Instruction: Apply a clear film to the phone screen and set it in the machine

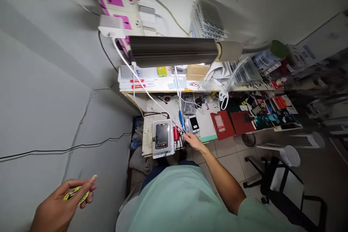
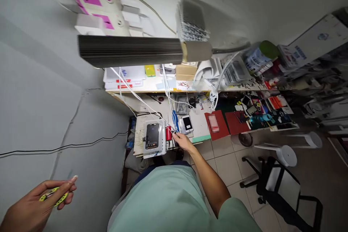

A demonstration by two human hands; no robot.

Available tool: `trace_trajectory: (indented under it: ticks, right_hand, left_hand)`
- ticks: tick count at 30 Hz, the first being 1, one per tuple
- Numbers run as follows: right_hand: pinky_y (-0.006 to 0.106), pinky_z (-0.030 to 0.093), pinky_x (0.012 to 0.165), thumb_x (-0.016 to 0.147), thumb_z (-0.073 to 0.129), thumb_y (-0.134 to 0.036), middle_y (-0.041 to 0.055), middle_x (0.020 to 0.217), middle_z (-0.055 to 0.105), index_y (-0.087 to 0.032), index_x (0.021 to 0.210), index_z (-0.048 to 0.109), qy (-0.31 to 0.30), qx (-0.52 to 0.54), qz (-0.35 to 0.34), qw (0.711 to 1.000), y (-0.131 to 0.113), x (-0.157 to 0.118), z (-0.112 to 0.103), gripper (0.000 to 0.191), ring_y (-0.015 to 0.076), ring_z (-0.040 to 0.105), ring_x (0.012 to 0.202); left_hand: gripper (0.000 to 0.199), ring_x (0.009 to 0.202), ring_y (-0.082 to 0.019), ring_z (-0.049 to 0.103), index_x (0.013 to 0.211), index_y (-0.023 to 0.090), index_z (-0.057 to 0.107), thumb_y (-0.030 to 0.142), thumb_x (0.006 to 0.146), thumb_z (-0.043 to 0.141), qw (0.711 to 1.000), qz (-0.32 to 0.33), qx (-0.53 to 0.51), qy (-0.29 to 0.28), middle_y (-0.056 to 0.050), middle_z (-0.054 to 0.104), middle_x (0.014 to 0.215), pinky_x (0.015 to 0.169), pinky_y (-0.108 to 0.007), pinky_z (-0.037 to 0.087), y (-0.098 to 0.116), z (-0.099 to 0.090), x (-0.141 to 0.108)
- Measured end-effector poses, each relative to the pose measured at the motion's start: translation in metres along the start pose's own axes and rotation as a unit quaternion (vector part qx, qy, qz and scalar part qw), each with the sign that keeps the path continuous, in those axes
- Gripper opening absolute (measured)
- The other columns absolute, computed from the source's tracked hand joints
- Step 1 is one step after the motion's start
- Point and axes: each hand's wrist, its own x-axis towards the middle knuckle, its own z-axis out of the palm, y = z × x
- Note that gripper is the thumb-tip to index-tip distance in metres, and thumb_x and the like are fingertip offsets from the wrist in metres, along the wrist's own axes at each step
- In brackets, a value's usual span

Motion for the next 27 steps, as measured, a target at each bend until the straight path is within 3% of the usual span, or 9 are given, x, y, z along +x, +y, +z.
trace_trajectory:
  ticks: [3,6,10,15,20,24,27]
  right_hand:
    - [0.029,0.062,0.071,0.106,0.072,-0.040,0.0027,0.103,0.072,-0.015,0.115,0.070,0.012,0.025,-0.002,1.000,-0.003,-0.015,-0.024,0.026,0.0143,0.069,0.080]
    - [0.023,0.054,0.059,0.108,0.069,-0.043,-0.0015,0.088,0.067,-0.015,0.106,0.069,0.023,0.062,-0.010,0.998,-0.006,-0.024,-0.034,0.028,0.0095,0.060,0.065]
    - [0.019,0.043,0.050,0.110,0.063,-0.050,-0.0049,0.077,0.059,-0.016,0.100,0.066,0.026,0.113,-0.024,0.993,-0.012,-0.033,-0.035,0.035,0.0070,0.049,0.055]
    - [0.018,0.033,0.046,0.100,0.077,-0.049,-0.0070,0.071,0.057,-0.017,0.090,0.062,-0.010,0.140,-0.024,0.990,-0.025,-0.036,-0.029,0.037,0.0052,0.041,0.050]
    - [0.022,0.036,0.049,0.088,0.082,-0.067,-0.0011,0.076,0.066,-0.017,0.092,0.070,-0.052,0.129,-0.018,0.990,-0.042,-0.019,-0.005,0.052,0.0081,0.051,0.056]
    - [0.019,0.029,0.046,0.094,0.083,-0.056,-0.0086,0.066,0.053,-0.017,0.091,0.067,-0.095,0.102,0.000,0.990,-0.053,0.011,0.031,0.042,0.0048,0.038,0.049]
    - [0.018,0.033,0.046,0.102,0.076,-0.047,-0.0086,0.068,0.054,-0.016,0.090,0.064,-0.127,0.067,0.014,0.990,-0.061,0.042,0.066,0.035,0.0048,0.040,0.048]
  left_hand:
    - [0.047,0.055,-0.028,0.058,0.059,0.038,0.066,0.082,0.055,0.082,0.998,0.035,0.045,-0.020,0.004,0.066,0.055,0.048,-0.046,0.049,0.018,0.011,0.003]
    - [0.046,0.056,-0.029,0.061,0.063,0.037,0.067,0.082,0.062,0.078,0.993,0.056,0.098,-0.047,0.004,0.067,0.055,0.054,-0.048,0.052,0.030,0.020,0.007]
    - [0.049,0.055,-0.025,0.061,0.071,0.030,0.067,0.077,0.069,0.080,0.990,0.061,0.108,-0.071,0.001,0.068,0.058,0.057,-0.043,0.053,0.040,0.029,0.010]
    - [0.050,0.054,-0.020,0.061,0.078,0.025,0.067,0.070,0.067,0.088,0.993,0.052,0.071,-0.075,-0.001,0.070,0.062,0.052,-0.032,0.050,0.043,0.025,0.011]
    - [0.048,0.054,-0.019,0.062,0.080,0.024,0.068,0.065,0.068,0.090,0.996,0.047,0.048,-0.061,0.000,0.071,0.064,0.051,-0.030,0.050,0.035,0.007,0.011]
    - [0.049,0.055,-0.018,0.062,0.085,0.023,0.074,0.066,0.069,0.089,0.999,0.025,0.020,-0.017,-0.001,0.071,0.068,0.049,-0.029,0.050,0.018,-0.011,0.013]
    - [0.046,0.056,-0.017,0.061,0.082,0.024,0.075,0.064,0.068,0.091,1.000,0.010,-0.008,0.024,-0.001,0.071,0.070,0.049,-0.028,0.049,-0.001,-0.026,0.015]
